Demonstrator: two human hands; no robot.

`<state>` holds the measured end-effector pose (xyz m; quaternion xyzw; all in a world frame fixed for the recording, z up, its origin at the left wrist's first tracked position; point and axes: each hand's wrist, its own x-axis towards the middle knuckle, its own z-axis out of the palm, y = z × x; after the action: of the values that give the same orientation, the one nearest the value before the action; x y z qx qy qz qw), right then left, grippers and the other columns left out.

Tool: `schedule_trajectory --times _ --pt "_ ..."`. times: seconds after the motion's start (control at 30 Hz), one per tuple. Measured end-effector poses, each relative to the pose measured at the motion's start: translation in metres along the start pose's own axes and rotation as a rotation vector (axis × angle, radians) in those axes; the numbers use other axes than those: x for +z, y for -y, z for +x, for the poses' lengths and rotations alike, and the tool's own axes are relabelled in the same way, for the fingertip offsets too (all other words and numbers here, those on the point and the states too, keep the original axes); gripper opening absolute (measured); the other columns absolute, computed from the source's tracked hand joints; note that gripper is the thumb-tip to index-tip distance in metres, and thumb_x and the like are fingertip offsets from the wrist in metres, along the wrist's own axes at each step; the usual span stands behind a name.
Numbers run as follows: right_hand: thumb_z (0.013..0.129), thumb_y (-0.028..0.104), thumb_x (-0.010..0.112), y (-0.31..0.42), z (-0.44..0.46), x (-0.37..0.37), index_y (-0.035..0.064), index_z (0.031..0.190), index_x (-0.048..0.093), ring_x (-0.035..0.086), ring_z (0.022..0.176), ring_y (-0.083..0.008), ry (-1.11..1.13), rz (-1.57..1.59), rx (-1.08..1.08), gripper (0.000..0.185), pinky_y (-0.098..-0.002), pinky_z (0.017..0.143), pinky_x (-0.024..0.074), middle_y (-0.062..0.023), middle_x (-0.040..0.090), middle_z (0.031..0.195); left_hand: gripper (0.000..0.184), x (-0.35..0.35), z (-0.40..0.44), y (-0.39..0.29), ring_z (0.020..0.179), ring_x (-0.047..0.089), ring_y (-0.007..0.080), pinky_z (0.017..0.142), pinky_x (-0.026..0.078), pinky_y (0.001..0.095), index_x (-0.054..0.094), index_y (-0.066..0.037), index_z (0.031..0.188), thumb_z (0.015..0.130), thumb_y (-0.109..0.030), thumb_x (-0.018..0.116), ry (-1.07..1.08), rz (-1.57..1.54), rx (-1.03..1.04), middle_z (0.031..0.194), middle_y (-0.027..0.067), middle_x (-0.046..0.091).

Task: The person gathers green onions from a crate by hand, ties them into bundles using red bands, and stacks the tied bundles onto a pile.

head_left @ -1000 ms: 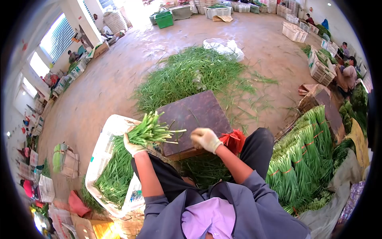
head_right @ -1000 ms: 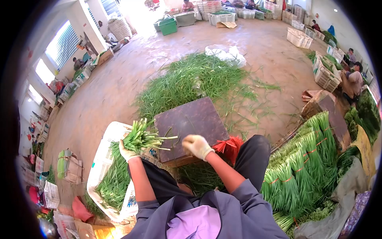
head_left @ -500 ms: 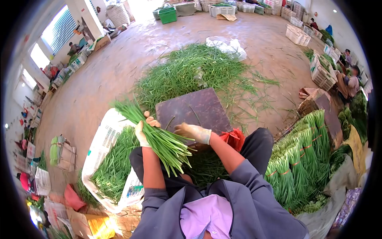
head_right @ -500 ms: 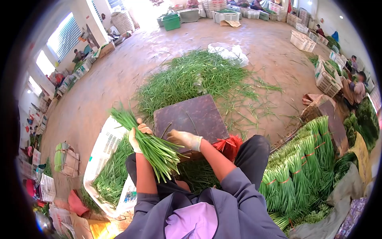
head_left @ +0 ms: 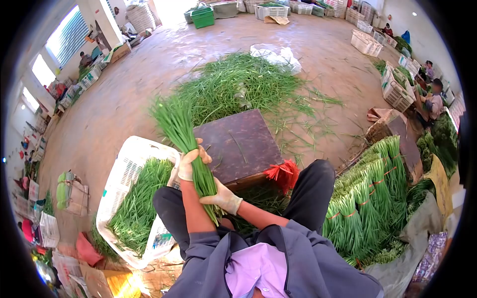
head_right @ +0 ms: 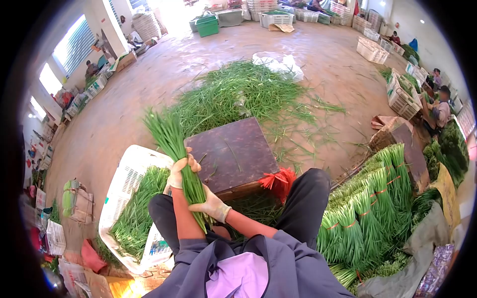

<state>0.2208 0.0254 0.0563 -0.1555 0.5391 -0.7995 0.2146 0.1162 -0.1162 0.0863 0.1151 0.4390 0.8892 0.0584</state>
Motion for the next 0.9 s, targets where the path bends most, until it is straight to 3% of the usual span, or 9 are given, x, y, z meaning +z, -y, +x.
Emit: schedule_trajectory --times 0.13,0.2,0.23,0.3,0.37,0.47,0.6,0.7,0.9 --pt "0.075 0.006 0.077 0.017 0.005 -0.046 0.0012 0.116 0.060 0.063 0.095 -0.0142 -0.131 -0.005 0.034 0.045 -0.0301 0.086 0.0516 -0.0056 0.067 0.104 0.063 0.048 0.031 0.012 0.088 0.067 0.0279 0.081 0.055 0.0386 0.047 0.004 0.136 0.087 -0.029 0.071 -0.094 0.349 -0.044 0.097 0.0136 0.068" --pt "0.076 0.006 0.075 0.031 0.013 -0.065 -0.0008 0.107 0.063 0.065 0.084 -0.0179 -0.230 0.053 0.069 0.034 -0.0321 0.077 0.0542 -0.0084 0.069 0.097 0.073 0.058 0.040 0.028 0.106 0.063 0.0302 0.093 0.050 0.0365 0.040 0.006 0.143 0.091 -0.037 0.068 -0.468 0.517 0.069 0.119 0.0209 0.064" --pt "0.077 0.007 0.074 0.037 0.013 -0.083 -0.0020 0.104 0.063 0.067 0.077 -0.0204 -0.332 0.129 0.101 0.030 -0.0336 0.071 0.0557 -0.0103 0.069 0.093 0.083 0.075 0.031 0.010 0.119 0.057 0.0308 0.101 0.045 0.0366 0.030 0.005 0.149 0.092 -0.043 0.065 -0.399 0.468 -0.012 0.135 0.0248 0.054" --pt "0.079 0.011 0.073 0.024 0.021 -0.155 -0.0046 0.104 0.063 0.065 0.060 -0.0246 -0.457 0.258 0.273 0.032 -0.0373 0.056 0.0547 -0.0131 0.069 0.081 0.092 0.031 0.019 0.059 0.116 0.059 0.0301 0.097 0.047 0.0365 0.023 0.006 0.151 0.090 -0.049 0.065 -0.416 0.852 -0.303 0.140 0.0251 0.050" --pt "0.080 0.015 0.073 0.003 0.019 -0.183 -0.0051 0.097 0.066 0.062 0.052 -0.0253 -0.579 0.147 0.426 0.028 -0.0391 0.048 0.0518 -0.0145 0.067 0.073 0.084 0.004 0.002 0.112 0.095 0.062 0.0221 0.080 0.050 0.0381 0.034 -0.003 0.149 0.089 -0.053 0.065 -0.436 0.649 -0.306 0.116 0.0161 0.062" --pt "0.078 0.017 0.074 -0.032 0.019 -0.194 -0.0052 0.086 0.068 0.063 0.052 -0.0235 -0.669 -0.149 0.633 0.024 -0.0375 0.048 0.0512 -0.0144 0.066 0.070 0.070 -0.001 -0.056 0.143 0.091 0.062 0.0246 0.078 0.051 0.0432 0.049 -0.006 0.134 0.087 -0.055 0.067 -0.444 0.276 -0.766 0.106 0.0119 0.062" --pt "0.068 0.028 0.077 -0.030 0.014 -0.135 -0.0032 0.087 0.072 0.068 0.066 -0.0247 -0.009 -0.724 0.782 0.037 -0.0389 0.061 0.0530 -0.0141 0.070 0.076 0.062 0.005 -0.092 0.159 0.091 0.062 0.0260 0.080 0.052 0.0455 0.057 -0.007 0.125 0.085 -0.053 0.071 -0.624 0.060 -0.863 0.108 0.0121 0.064" --pt "0.063 0.030 0.076 -0.096 0.012 -0.116 -0.0046 0.090 0.071 0.069 0.074 -0.0287 0.357 -0.984 0.554 0.044 -0.0390 0.069 0.0544 -0.0187 0.071 0.081 0.046 -0.009 -0.092 0.159 0.085 0.065 0.0273 0.078 0.053 0.0457 0.066 -0.006 0.110 0.079 -0.037 0.082 -0.983 -0.068 -0.627 0.102 0.0112 0.069" --pt "0.066 0.029 0.075 -0.028 -0.017 -0.076 -0.0071 0.108 0.059 0.069 0.095 -0.0358 0.291 -1.100 0.532 0.057 -0.0411 0.082 0.0541 -0.0259 0.069 0.099 0.022 -0.034 -0.092 0.138 0.071 0.065 0.0268 0.068 0.056 0.0431 0.068 -0.001 0.099 0.082 -0.013 0.077 -1.205 -0.015 -0.461 0.090 0.0100 0.069"
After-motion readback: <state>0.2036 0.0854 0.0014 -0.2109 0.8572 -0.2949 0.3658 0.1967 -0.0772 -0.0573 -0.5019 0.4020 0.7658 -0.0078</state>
